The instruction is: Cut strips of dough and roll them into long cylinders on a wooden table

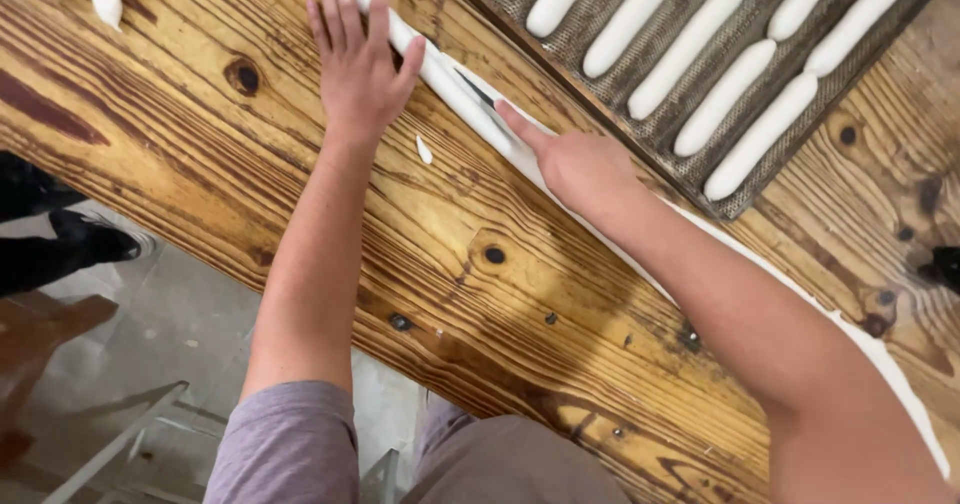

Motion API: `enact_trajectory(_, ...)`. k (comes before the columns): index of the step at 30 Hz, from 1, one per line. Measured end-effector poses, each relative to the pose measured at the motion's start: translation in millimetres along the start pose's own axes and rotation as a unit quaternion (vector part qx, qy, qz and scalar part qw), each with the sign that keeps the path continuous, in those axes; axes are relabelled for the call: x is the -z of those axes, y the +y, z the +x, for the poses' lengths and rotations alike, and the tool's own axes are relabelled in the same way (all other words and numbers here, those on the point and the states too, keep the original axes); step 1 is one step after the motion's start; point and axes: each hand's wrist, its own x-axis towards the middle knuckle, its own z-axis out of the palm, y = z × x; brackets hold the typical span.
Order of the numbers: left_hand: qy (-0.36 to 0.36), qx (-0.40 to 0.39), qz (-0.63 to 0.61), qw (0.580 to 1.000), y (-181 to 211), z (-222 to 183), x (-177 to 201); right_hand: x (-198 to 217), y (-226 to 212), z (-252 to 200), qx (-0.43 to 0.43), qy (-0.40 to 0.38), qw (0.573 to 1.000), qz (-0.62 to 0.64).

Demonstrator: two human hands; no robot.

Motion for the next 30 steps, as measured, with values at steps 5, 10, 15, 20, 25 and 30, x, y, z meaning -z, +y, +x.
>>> enact_trajectory(5, -0.079, 0.057, 0.024, 0.995, 24.8, -3.2, 24.0, -57.4, 53.6, -49.1, -0.031, -0.020, 0.999, -0.019)
enact_trajectory(10, 0.061, -0.047, -0.014, 0.997, -14.8, -11.1, -26.6, -112.5, 108.2, -107.4, -0.054, -0.021, 0.998, -0.033)
enact_trajectory(15, 0.085, -0.065, -0.042, 0.993, 53.8, -57.0, -37.3, -178.7, 177.6, -169.0, -0.059, -0.036, 0.994, -0.079)
enact_trajectory(20, -0.035, -0.099, -0.022, 0.994, 201.1, -134.5, -35.4, -263.8, 251.6, -233.2, -0.075, -0.036, 0.994, -0.071)
enact_trajectory(25, -0.136, -0.110, 0.031, 0.984, 347.7, -243.7, -90.6, -349.6, 328.9, -303.4, -0.069, -0.007, 0.993, -0.096)
enact_trajectory(30, -0.224, -0.173, 0.084, 0.955, 509.2, -350.7, -143.3, -427.7, 402.4, -377.6, -0.088, -0.002, 0.992, -0.096)
